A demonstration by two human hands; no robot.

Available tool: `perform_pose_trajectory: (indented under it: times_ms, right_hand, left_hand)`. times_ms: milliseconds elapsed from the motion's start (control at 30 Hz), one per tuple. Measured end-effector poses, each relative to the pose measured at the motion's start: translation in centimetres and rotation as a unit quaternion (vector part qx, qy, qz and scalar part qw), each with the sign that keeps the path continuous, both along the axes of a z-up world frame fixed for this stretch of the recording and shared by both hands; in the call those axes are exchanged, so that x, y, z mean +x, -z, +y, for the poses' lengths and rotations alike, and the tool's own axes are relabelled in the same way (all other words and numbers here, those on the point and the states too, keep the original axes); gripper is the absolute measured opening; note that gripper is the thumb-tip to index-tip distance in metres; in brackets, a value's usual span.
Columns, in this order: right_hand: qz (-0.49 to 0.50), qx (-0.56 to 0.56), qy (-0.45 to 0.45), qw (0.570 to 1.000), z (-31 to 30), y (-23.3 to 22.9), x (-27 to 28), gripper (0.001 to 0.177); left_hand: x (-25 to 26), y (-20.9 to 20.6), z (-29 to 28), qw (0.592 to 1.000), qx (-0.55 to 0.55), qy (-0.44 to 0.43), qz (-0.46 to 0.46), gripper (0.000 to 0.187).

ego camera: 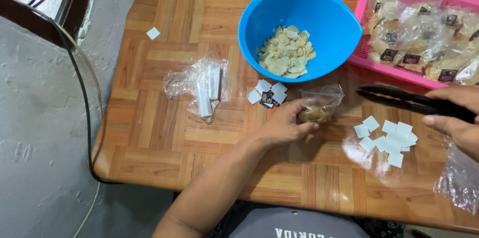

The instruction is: Packing small chips into individual plastic bags using tongs and sealing them manually.

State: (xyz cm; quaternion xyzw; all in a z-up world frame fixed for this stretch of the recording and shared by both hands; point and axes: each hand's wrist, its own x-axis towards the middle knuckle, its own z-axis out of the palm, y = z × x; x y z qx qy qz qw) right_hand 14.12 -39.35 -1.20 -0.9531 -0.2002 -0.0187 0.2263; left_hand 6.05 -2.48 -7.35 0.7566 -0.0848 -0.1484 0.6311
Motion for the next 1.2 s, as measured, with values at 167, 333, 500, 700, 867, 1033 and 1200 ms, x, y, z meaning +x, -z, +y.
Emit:
perform_pose_trajectory:
  times_ms: [167, 333, 500, 700, 867, 1033, 1200]
  right_hand:
    - [0.054, 0.077, 0.030, 0.995, 2.4, -1.0, 3.1, 0.055]
    - [-0.049, -0.052, -0.104, 0.992, 14.7, -9.9, 4.2, 0.034]
    - [-0.218, -0.444, -0.116, 0.861, 20.4, -8.5, 7.6, 0.020]
    - [-0.160, -0.512, -0.160, 0.829, 23.8, -5.8, 9.6, 0.011]
    - [-0.161, -0.523, -0.175, 0.819, 24.6, -4.7, 10.1, 0.013]
    - [-0.146, -0.530, -0.173, 0.817, 24.6, -5.6, 9.8, 0.019]
    - [-0.131, -0.511, -0.138, 0.838, 23.0, -6.4, 9.9, 0.012]
  left_hand:
    - [0.1, 0.2, -0.1, 1.000, 0.001, 0.002, 0.010, 0.056]
    - [0.2, -1.0, 0.0, 0.999, -0.015, 0.018, 0.044, 0.054]
    - [0.5, 1.3, -0.3, 0.999, 0.002, 0.021, -0.046, 0.054]
    - [0.8, 1.8, -0.4, 0.999, -0.019, 0.031, -0.029, 0.048]
    - [0.8, 1.2, -0.1, 0.998, -0.013, 0.040, -0.040, 0.049]
    - [0.9, 1.0, 0.0, 0.998, -0.013, 0.042, -0.041, 0.047]
    - [0.7, 0.5, 0.0, 0.999, -0.032, 0.037, 0.005, 0.051]
